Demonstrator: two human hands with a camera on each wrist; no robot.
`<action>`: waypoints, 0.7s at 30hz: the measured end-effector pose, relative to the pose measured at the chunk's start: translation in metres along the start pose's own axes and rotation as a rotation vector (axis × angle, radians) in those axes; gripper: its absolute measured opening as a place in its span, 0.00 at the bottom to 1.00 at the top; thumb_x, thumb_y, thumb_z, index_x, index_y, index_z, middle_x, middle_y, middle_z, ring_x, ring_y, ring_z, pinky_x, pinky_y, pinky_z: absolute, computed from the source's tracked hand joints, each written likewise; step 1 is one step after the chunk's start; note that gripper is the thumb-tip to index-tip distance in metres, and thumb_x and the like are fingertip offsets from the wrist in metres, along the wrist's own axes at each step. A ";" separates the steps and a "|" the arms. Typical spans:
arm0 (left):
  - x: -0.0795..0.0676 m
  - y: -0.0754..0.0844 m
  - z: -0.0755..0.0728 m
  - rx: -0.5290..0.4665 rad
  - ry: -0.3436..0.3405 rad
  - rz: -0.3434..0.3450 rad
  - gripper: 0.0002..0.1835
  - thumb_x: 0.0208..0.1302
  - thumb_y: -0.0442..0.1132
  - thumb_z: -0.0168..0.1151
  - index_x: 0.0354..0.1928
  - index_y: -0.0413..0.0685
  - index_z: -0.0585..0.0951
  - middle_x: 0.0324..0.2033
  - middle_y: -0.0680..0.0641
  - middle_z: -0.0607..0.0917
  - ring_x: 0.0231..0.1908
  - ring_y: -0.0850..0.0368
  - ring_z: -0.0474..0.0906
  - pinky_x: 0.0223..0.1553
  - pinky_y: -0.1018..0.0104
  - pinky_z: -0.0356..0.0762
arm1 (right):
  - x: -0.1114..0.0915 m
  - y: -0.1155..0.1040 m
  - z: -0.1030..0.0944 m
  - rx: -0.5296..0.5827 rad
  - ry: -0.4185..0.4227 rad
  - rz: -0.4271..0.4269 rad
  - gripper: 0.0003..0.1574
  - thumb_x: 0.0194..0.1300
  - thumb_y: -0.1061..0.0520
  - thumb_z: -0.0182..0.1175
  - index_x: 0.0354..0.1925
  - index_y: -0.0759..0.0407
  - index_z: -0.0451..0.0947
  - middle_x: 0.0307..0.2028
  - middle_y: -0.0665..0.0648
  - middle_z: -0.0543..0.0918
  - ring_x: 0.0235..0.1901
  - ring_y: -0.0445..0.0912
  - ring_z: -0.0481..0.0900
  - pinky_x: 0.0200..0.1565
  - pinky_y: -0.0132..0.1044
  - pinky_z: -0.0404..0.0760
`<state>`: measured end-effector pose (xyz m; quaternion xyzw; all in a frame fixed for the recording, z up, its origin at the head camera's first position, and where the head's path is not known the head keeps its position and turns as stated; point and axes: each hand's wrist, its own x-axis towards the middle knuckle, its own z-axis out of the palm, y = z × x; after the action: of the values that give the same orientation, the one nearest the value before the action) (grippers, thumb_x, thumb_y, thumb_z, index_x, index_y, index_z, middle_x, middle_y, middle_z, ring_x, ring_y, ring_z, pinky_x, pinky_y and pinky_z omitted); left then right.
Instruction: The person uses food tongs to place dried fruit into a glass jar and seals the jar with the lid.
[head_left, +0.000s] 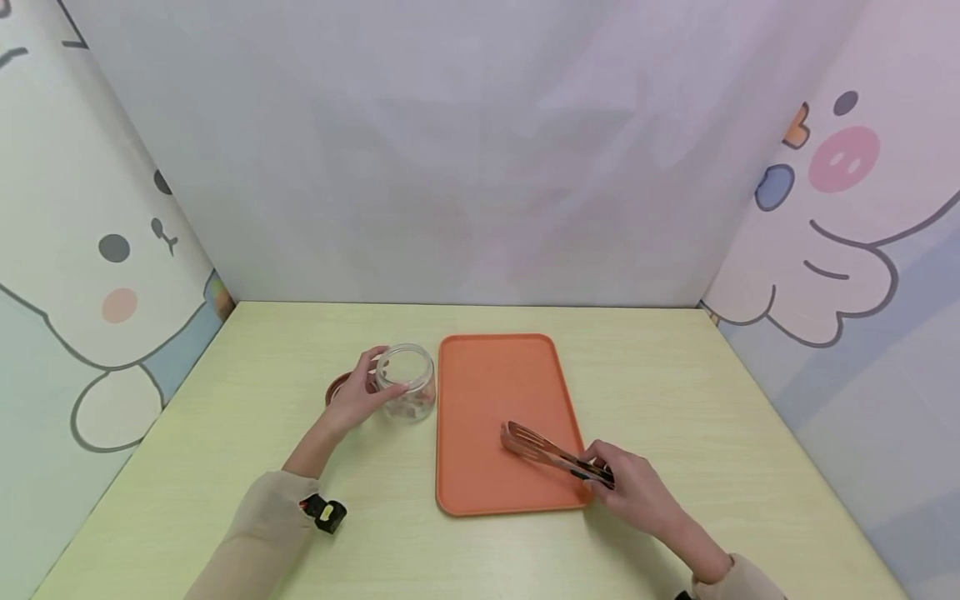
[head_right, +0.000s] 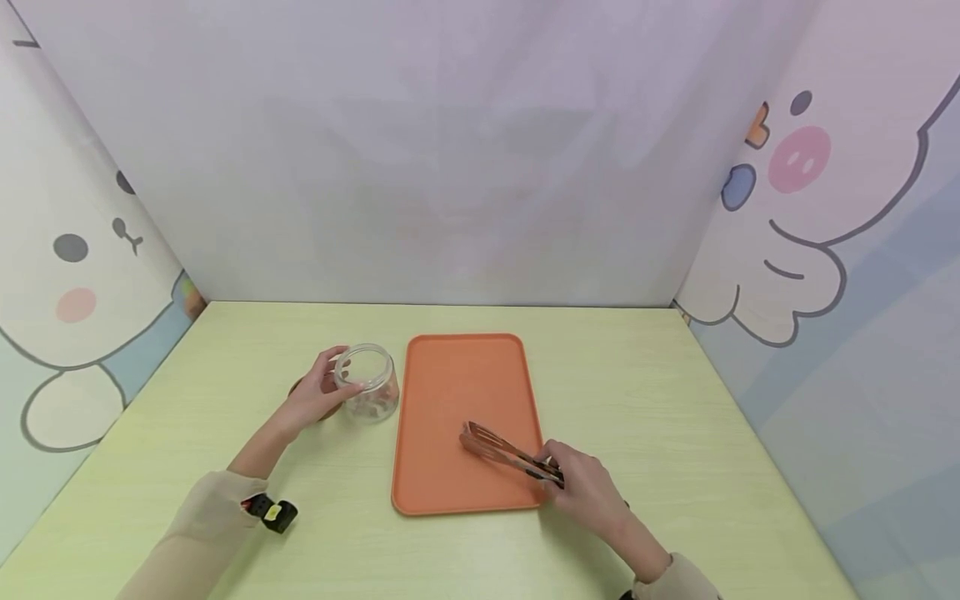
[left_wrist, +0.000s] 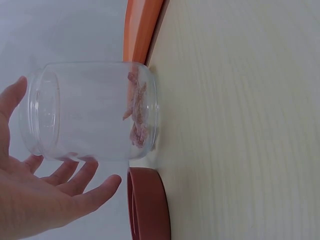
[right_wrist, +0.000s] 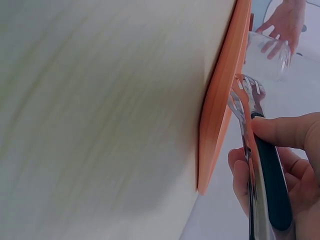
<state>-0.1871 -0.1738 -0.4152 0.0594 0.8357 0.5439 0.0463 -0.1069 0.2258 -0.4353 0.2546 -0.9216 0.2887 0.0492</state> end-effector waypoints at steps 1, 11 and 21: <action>0.000 0.000 0.000 -0.001 0.000 -0.001 0.43 0.52 0.54 0.62 0.64 0.53 0.51 0.60 0.36 0.58 0.51 0.44 0.65 0.45 0.53 0.67 | 0.000 0.000 0.000 0.004 0.001 -0.002 0.18 0.45 0.66 0.66 0.34 0.52 0.72 0.23 0.43 0.73 0.19 0.34 0.67 0.20 0.29 0.67; 0.001 -0.002 0.000 0.000 -0.001 -0.005 0.43 0.51 0.54 0.62 0.64 0.54 0.50 0.60 0.36 0.59 0.51 0.45 0.65 0.45 0.53 0.67 | 0.000 0.003 0.002 0.015 0.020 0.006 0.19 0.43 0.71 0.64 0.32 0.53 0.73 0.20 0.42 0.70 0.18 0.35 0.65 0.19 0.29 0.65; 0.001 -0.002 0.000 -0.009 -0.002 -0.003 0.43 0.51 0.53 0.62 0.64 0.54 0.50 0.59 0.36 0.59 0.52 0.44 0.64 0.46 0.52 0.66 | 0.000 0.009 0.006 0.048 0.051 -0.018 0.19 0.43 0.72 0.65 0.31 0.53 0.73 0.19 0.42 0.70 0.18 0.35 0.65 0.20 0.29 0.66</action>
<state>-0.1885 -0.1744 -0.4170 0.0587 0.8332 0.5478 0.0483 -0.1112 0.2284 -0.4448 0.2567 -0.9104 0.3169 0.0692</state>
